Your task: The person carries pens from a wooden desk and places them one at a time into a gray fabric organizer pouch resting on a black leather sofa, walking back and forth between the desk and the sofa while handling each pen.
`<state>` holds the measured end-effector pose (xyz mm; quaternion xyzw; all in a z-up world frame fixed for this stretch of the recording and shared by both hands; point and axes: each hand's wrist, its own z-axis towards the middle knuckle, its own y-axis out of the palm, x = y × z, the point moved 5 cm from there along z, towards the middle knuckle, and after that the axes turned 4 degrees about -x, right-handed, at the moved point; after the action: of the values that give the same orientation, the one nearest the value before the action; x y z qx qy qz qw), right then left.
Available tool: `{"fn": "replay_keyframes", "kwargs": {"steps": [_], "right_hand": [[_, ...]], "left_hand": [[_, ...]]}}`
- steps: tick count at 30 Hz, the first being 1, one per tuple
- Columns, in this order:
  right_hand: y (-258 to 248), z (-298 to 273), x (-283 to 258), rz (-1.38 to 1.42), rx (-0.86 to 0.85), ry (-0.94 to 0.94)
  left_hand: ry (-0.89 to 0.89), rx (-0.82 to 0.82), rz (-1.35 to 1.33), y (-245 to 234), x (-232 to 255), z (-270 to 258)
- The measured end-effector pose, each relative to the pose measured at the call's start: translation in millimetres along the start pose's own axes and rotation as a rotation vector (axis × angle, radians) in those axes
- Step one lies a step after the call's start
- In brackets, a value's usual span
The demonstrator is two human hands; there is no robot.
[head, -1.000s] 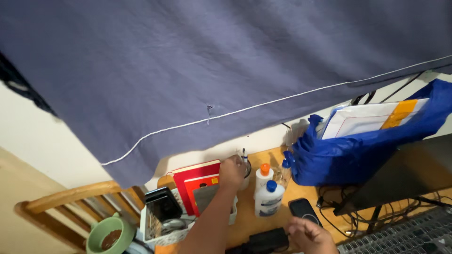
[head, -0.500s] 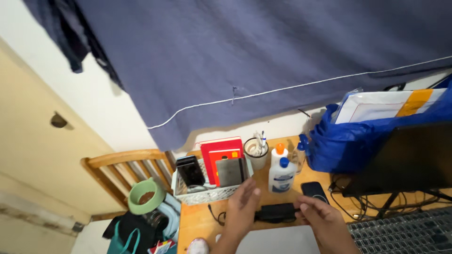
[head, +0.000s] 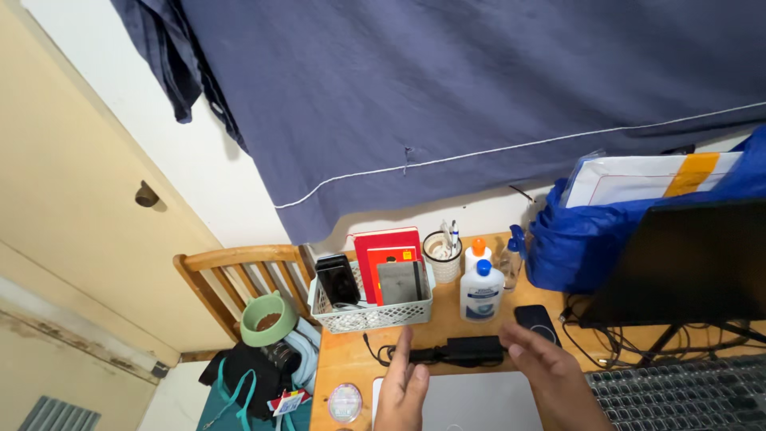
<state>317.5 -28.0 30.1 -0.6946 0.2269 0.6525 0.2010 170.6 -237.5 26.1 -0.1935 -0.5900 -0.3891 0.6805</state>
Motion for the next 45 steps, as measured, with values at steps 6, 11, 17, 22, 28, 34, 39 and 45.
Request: {"fn": "replay_keyframes", "kwargs": {"steps": [6, 11, 17, 22, 28, 34, 39, 45], "right_hand": [[-1.1, -6.2, 2.0, 0.062, -0.007, 0.043], [-7.7, -11.0, 1.8, 0.036, 0.001, 0.076], [-15.5, -23.5, 8.4, 0.108, -0.004, 0.124], [-22.3, -31.8, 18.6, 0.179, -0.031, 0.157], [-24.6, -46.5, 23.9, 0.155, -0.069, 0.086], [-29.3, -64.8, 18.6, 0.106, -0.035, 0.113], [-31.3, -87.9, 3.9, 0.111, -0.003, 0.052], [-22.0, -134.5, -9.3, 0.0, 0.059, 0.041]], "left_hand": [[0.031, 0.021, 0.054, 0.7, 5.5, -4.8], [-0.036, 0.045, 0.087, 6.0, 6.0, -10.6], [0.025, 0.036, 0.097, 19.2, 12.5, -20.4], [-0.01, 0.091, 0.141, 30.1, 6.3, -35.7], [0.0, 0.109, 0.127, 36.8, -6.7, -57.3], [0.042, 0.087, 0.102, 42.7, -1.3, -65.6], [0.034, 0.046, 0.089, 55.6, 21.1, -73.0], [0.049, -0.002, 0.108, 57.2, 50.1, -101.0]]}}
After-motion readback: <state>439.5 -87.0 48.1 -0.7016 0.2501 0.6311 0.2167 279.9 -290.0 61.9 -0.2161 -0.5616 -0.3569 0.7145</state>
